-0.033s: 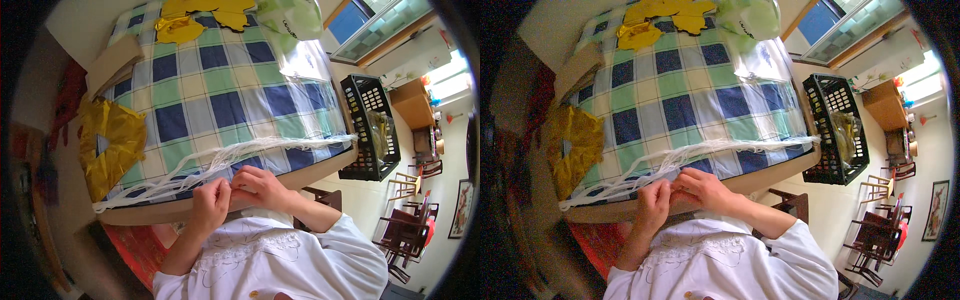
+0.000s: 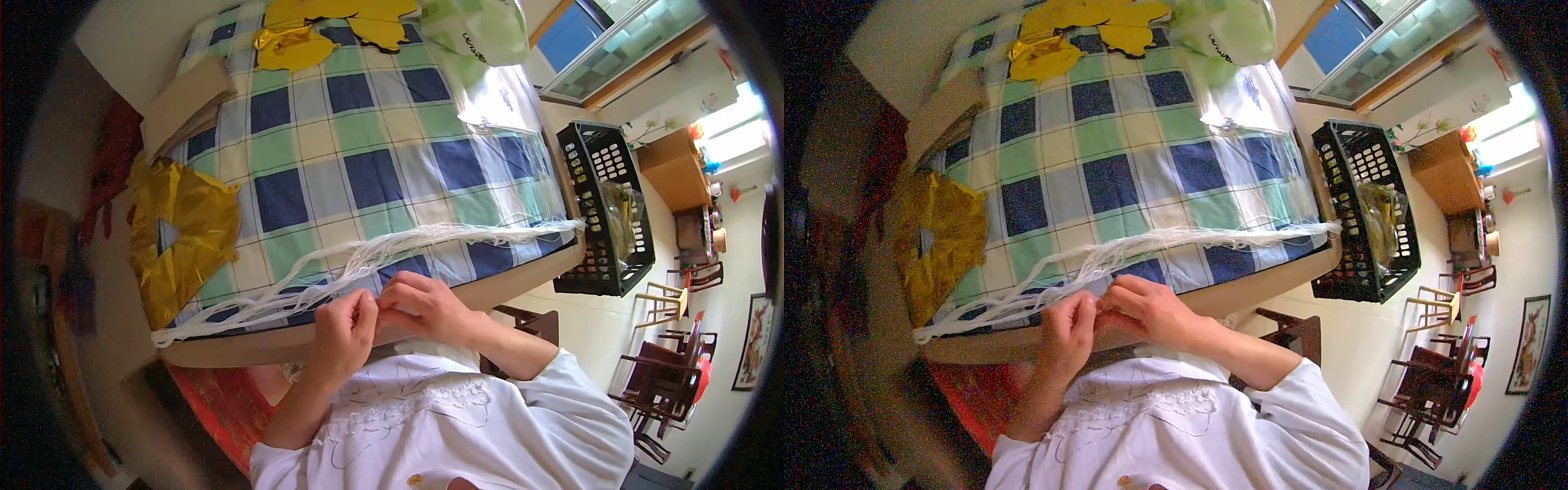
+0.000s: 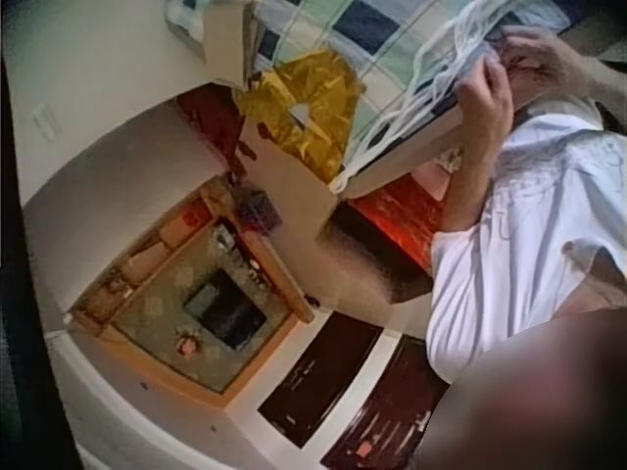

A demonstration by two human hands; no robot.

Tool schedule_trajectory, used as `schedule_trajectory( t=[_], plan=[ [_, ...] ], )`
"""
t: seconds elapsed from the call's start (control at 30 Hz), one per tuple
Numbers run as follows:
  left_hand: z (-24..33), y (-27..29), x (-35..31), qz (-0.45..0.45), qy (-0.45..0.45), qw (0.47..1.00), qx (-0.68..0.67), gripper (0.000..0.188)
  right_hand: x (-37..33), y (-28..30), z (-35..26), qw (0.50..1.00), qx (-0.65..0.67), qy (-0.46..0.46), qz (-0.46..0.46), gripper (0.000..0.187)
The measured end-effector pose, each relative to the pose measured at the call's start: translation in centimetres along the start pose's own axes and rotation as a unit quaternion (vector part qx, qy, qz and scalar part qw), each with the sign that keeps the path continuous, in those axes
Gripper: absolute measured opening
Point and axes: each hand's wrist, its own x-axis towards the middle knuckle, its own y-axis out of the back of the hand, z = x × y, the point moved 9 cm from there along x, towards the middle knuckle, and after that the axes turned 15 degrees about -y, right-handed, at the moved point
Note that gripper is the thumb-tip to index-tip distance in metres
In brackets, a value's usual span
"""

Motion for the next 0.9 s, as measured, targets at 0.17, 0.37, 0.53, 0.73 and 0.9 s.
schedule_trajectory(
  t=[0.17, 0.37, 0.53, 0.73, 0.9],
  plan=[
    [-0.4, 0.1, -0.2, 0.035, -0.009, 0.999, -0.037, 0.016, 0.6, 1.7, -1.7, 0.997, -0.062, 0.036, 0.01, 0.016],
    [-4.7, -1.0, 1.1, -0.005, 0.184, 0.883, -0.432, 0.034, 0.3, 1.6, -2.5, 0.988, -0.082, 0.092, -0.094, 0.013],
    [-3.8, -5.7, -1.0, -0.154, 0.275, 0.732, -0.604, 0.037, 0.8, 2.6, -4.1, 0.987, -0.07, 0.119, -0.085, 0.011],
    [-0.9, -0.3, 0.4, -0.028, -0.061, 0.994, -0.091, 0.006, 1.6, 4.5, -0.6, 0.995, -0.095, -0.003, 0.023, 0.012],
    [0.1, 0.9, 2.6, -0.002, -0.108, 0.993, -0.042, 0.008, 0.5, 0.9, 0.4, 0.973, 0.102, -0.079, -0.192, 0.008]
  ],
)
